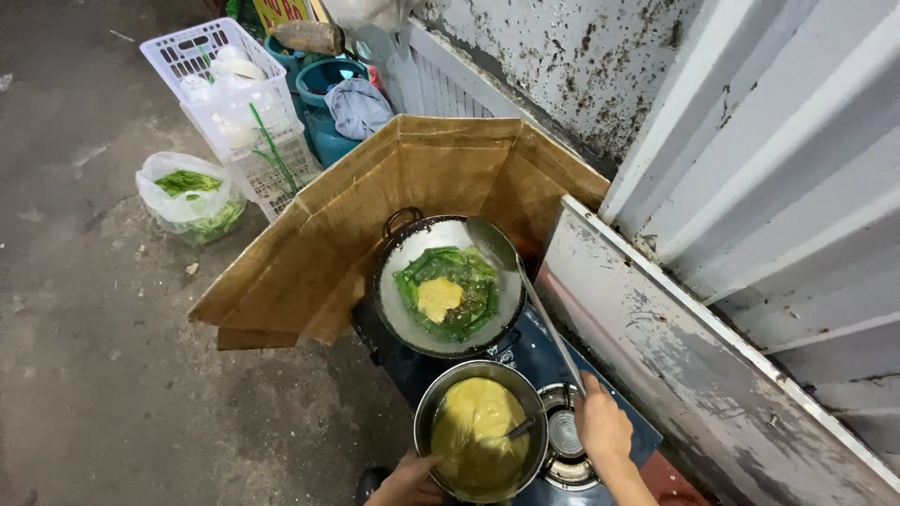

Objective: The person wraps ground meat inside green leaves, forming cylindrical rolls and placing them in a pan. They also stir a yellow liquid in a pot on a portable stove and add a spoonful to a pan containing boiling leaves.

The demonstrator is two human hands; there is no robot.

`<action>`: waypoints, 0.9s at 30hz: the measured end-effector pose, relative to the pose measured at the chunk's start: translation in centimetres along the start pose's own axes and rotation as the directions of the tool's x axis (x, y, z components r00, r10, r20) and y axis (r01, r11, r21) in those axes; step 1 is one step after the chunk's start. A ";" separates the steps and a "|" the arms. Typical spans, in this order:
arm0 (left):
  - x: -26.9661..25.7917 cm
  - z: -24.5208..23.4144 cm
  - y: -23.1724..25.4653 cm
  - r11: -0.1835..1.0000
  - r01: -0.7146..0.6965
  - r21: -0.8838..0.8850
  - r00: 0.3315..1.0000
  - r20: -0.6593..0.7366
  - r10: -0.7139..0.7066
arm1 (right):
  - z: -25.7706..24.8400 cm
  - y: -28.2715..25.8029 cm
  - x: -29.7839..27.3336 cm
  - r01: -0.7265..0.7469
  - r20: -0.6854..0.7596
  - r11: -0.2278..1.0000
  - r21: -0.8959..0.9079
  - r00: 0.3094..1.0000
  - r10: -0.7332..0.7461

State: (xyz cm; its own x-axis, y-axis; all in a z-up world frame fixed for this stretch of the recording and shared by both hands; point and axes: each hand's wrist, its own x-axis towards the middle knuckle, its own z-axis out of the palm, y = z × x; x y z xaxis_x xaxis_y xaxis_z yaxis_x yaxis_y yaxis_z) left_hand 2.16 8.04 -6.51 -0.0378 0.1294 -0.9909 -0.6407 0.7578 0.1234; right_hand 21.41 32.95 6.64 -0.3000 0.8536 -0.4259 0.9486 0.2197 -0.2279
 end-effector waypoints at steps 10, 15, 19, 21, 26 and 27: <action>-1.3 2.1 -1.1 0.834 -0.288 -0.471 0.945 0.000 0.327 | 0.4 -0.5 0.5 -0.008 0.118 1.000 0.016 0.993 0.006; 3.6 0.0 -1.6 0.960 -0.264 0.089 0.960 -0.071 0.270 | -1.6 -1.3 2.0 0.136 -0.070 0.983 -0.123 0.987 -0.145; 0.1 0.1 -0.1 0.971 -0.210 0.118 0.973 -0.072 0.219 | -2.0 -2.6 4.8 0.203 -0.069 0.935 -0.291 0.970 -0.232; -0.6 -0.1 -0.1 0.956 -0.257 0.144 0.963 -0.044 0.266 | -3.3 -3.4 4.0 0.231 -0.037 0.903 -0.363 0.964 -0.262; 1.4 -0.5 -0.2 0.933 -0.305 0.194 0.950 -0.015 0.313 | -6.2 -3.7 4.3 0.286 0.094 0.768 -0.572 0.954 -0.285; 1.2 -0.5 -0.1 0.946 -0.237 0.221 0.969 -0.016 0.246 | -6.2 -3.6 4.8 0.300 0.031 0.739 -0.603 0.935 -0.354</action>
State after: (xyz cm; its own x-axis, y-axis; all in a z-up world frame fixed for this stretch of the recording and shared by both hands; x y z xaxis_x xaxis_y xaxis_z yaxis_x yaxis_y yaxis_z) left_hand 1.80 7.85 -7.75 -0.2063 0.3018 -0.9308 -0.4274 0.8279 0.3632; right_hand 17.15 39.18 10.89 -0.6196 0.7051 -0.3447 0.6716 0.7036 0.2320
